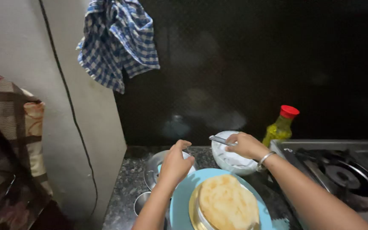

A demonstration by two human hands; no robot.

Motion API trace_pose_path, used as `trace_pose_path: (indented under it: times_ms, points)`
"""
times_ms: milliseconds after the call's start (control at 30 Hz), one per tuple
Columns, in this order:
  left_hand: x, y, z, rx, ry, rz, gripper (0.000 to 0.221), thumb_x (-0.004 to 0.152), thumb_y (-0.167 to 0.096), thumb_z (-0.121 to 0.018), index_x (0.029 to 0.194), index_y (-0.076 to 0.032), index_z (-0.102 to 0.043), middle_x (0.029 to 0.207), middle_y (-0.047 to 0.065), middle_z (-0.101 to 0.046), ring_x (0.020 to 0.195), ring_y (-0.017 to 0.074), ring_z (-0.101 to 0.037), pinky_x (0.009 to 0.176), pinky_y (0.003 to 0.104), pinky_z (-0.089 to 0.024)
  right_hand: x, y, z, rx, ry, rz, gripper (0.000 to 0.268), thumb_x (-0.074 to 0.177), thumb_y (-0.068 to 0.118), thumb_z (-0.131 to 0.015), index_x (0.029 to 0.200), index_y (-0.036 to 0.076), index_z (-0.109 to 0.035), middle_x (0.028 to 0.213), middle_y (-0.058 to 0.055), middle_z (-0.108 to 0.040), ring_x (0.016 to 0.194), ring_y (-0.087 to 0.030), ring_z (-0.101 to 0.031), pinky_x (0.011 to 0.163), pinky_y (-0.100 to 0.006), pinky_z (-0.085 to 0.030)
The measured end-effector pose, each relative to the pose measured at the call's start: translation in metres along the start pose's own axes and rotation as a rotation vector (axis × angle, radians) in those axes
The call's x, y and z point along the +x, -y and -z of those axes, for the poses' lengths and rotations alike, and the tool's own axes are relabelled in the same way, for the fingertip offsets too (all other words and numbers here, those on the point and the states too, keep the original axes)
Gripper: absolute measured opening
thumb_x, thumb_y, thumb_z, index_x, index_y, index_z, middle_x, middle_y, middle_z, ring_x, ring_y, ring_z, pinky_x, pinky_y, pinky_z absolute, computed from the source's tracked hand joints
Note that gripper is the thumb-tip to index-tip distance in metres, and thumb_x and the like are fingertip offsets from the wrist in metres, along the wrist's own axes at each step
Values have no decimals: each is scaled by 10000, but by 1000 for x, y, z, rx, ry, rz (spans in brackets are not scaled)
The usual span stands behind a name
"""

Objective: The person scoops frosting from a bowl with a spatula and spreads it over the top and sides of a cake layer on a rotating stand, smoothing the surface as it turns.

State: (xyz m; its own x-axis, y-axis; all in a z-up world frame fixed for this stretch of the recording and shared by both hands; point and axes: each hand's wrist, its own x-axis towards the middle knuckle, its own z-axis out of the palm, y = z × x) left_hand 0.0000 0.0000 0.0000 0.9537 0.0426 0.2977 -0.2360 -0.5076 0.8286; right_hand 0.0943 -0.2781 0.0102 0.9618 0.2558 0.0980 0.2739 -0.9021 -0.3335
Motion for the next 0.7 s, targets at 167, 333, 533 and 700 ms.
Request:
trace_pose_path:
  times_ms: [167, 333, 533, 700]
  points:
    - [-16, 0, -21, 9, 55, 16, 500, 747, -160, -716, 1237, -104, -635, 1283, 131, -677, 1237, 299, -627, 1040, 392, -483, -37, -53, 5, -157, -183, -174, 507, 788, 313, -770, 1252, 125, -691, 1219, -187, -663, 1187, -360, -607, 1015, -441, -495]
    - [-33, -8, -26, -46, 92, 37, 499, 759, -161, -699, 1250, -104, -631, 1321, 116, -666, 1282, 276, -602, 1048, 390, -465, -47, -100, -2, -177, -295, -118, 489, 761, 246, -775, 1224, 103, -710, 1169, -199, -703, 1179, -372, -619, 1038, -458, -485]
    - [-33, -10, -26, -48, 61, 6, 473, 752, -160, -709, 1217, -94, -659, 1294, 115, -690, 1273, 275, -612, 1058, 390, -465, -36, -123, -15, -254, -236, -91, 497, 762, 299, -817, 1203, 95, -717, 1100, -208, -712, 1120, -367, -647, 1001, -445, -504]
    - [-27, -13, -28, -34, 75, 73, 472, 745, -157, -711, 1214, -112, -675, 1276, 129, -699, 1258, 280, -631, 1049, 394, -481, -24, -125, -20, -99, -159, -195, 445, 832, 383, -771, 1193, 124, -754, 1015, -138, -795, 966, -301, -759, 923, -402, -574]
